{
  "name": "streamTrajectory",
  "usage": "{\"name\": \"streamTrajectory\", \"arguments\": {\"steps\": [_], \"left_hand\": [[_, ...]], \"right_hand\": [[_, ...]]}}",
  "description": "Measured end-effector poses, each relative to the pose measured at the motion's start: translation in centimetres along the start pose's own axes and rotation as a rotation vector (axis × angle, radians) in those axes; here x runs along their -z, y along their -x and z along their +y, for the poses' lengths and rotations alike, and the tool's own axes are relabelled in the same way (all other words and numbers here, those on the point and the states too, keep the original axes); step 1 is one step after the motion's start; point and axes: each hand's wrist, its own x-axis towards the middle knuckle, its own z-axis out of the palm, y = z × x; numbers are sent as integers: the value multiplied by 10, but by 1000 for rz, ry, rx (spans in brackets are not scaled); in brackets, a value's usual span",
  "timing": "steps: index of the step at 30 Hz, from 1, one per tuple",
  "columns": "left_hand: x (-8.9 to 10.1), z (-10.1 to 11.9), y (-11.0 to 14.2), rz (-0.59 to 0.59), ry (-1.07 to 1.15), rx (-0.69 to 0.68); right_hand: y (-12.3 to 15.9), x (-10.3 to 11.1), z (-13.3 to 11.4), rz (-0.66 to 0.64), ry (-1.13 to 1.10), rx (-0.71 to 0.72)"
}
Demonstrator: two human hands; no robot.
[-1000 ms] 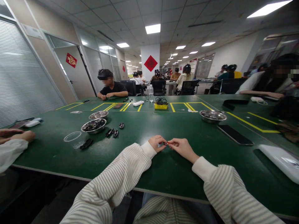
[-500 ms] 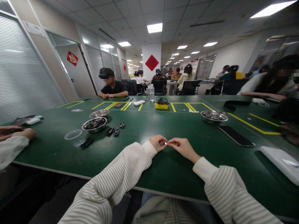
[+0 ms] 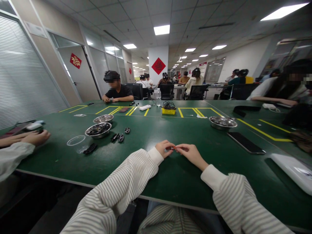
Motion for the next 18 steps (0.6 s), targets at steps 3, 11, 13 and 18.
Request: {"name": "streamTrajectory", "arguments": {"steps": [3,11,13,18], "left_hand": [[2,-11,-4,8,-103,43],[47,-87,-4,-32,-516,580],[59,-100,0,-34,-552,747],[69,-107,5,-19,-561,930]], "right_hand": [[-1,0,-1,-39,90,-2],[-1,-1,5,-100,139,-4],[-1,-1,6,-108,143,-5],[-2,-1,5,-121,143,2]]}}
